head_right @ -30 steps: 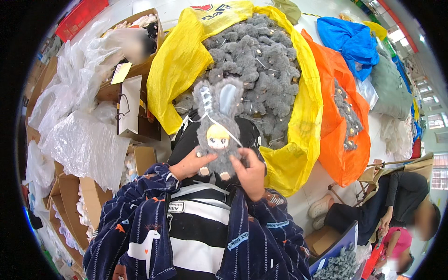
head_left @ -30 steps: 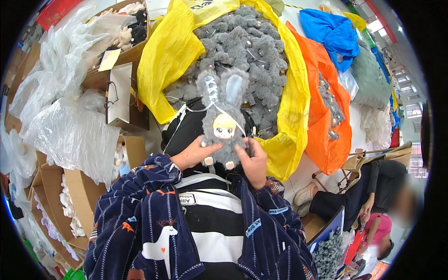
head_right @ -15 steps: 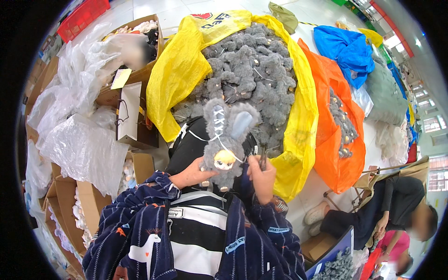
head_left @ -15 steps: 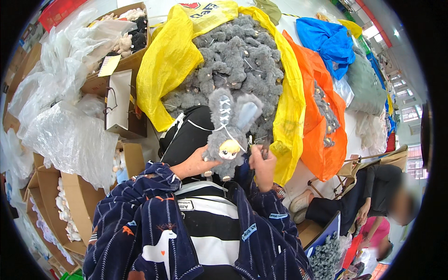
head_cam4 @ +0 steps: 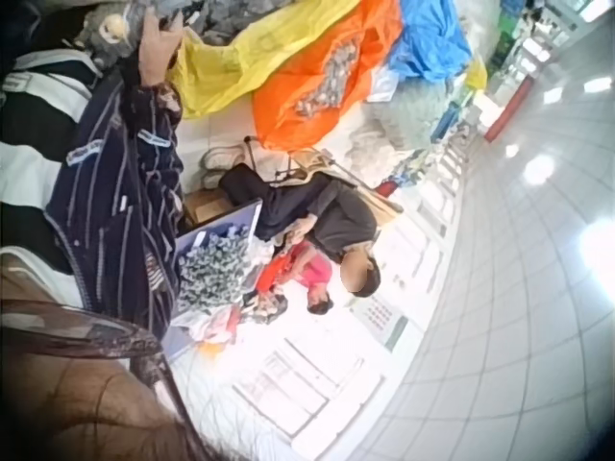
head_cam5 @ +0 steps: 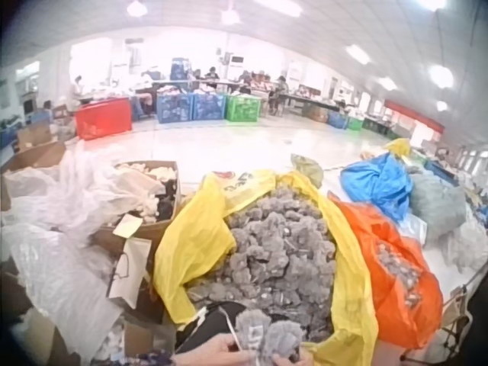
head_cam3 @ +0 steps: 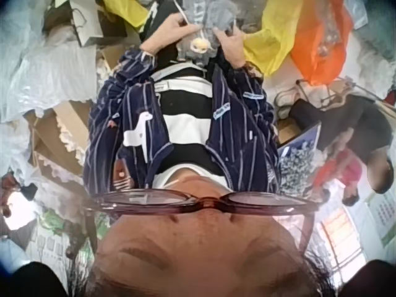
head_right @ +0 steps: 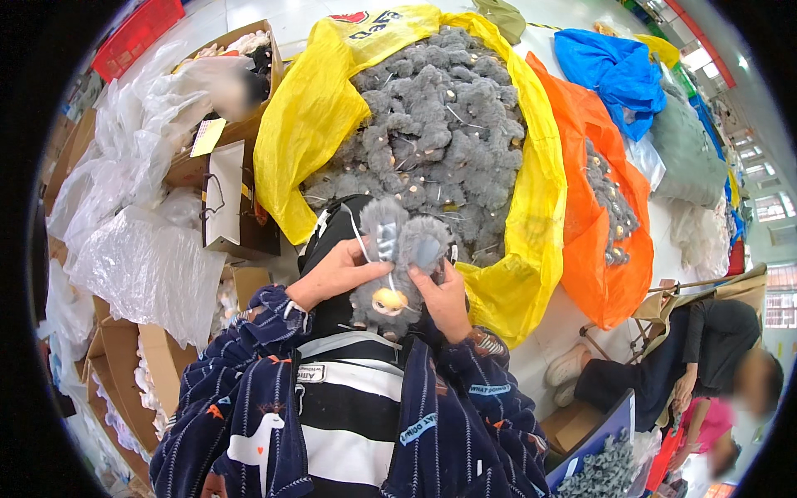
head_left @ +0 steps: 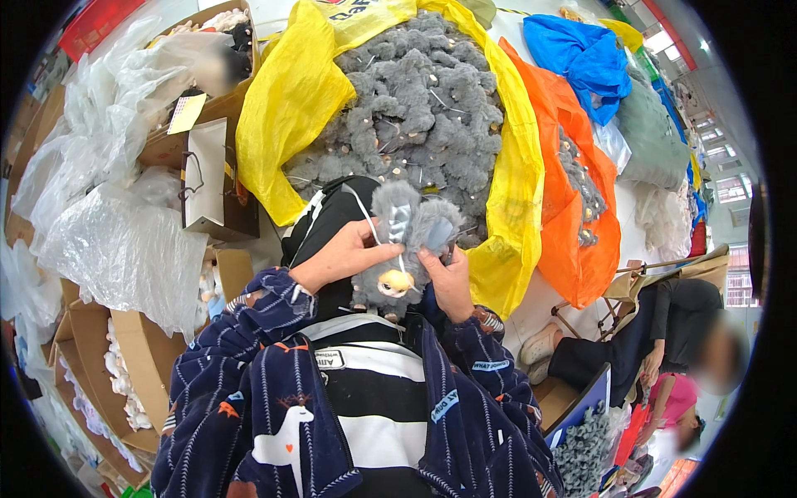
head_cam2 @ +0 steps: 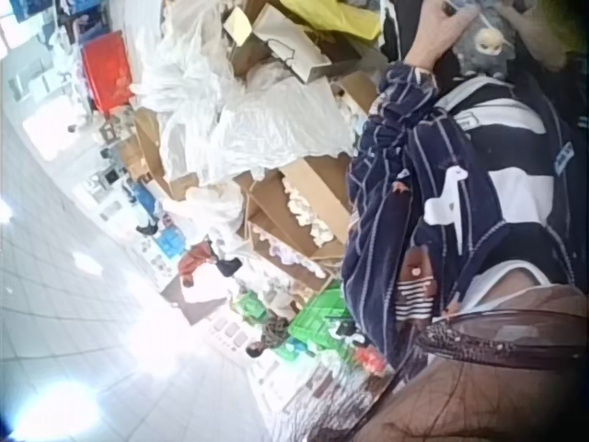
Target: The person sits on the floor and uses scissors to trim the fur of a small gray stuffed toy. They repeatedly pick up the toy, trim its edges, and place it back into a large yellow bag filled with similar toys.
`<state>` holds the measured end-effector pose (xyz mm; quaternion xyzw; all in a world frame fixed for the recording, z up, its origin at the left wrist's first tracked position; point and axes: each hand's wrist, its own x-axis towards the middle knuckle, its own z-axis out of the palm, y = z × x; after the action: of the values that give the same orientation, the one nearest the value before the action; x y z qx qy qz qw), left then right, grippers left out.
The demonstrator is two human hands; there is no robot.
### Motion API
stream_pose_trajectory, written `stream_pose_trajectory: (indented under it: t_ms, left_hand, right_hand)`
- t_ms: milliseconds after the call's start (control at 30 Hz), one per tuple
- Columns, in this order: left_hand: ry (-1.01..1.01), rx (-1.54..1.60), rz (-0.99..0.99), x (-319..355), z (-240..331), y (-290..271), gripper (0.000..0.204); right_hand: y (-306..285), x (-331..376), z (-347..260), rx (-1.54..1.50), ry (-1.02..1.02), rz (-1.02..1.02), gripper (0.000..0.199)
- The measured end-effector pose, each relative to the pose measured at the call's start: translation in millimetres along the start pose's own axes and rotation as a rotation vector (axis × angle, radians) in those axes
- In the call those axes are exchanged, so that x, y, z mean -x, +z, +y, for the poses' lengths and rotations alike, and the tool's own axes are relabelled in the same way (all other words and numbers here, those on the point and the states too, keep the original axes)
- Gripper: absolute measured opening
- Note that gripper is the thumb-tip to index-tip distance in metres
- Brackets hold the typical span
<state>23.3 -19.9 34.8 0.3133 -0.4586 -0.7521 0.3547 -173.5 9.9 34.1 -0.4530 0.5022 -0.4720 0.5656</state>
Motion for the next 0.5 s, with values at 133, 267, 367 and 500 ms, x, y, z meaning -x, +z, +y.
stream_pose_trajectory:
  t_ms: [133, 267, 367, 500]
  left_hand:
    - [0.343, -0.186, 0.238, -3, -13, 7, 0.019]
    - [0.137, -0.120, 0.293, 4, -13, -2, 0.025]
    - [0.043, 0.036, 0.208, 7, 3, -10, 0.035]
    - [-0.001, -0.118, 0.049, 27, -15, -9, 0.053]
  right_hand:
    - [5, -3, 13, 0.010, -0.031, 0.092, 0.026]
    - [4, -2, 11, 0.004, 0.105, 0.116, 0.027]
    - [6, 0, 8, -0.086, 0.051, 0.168, 0.026]
    - [11, -3, -9, -0.279, -0.050, 0.256, 0.025]
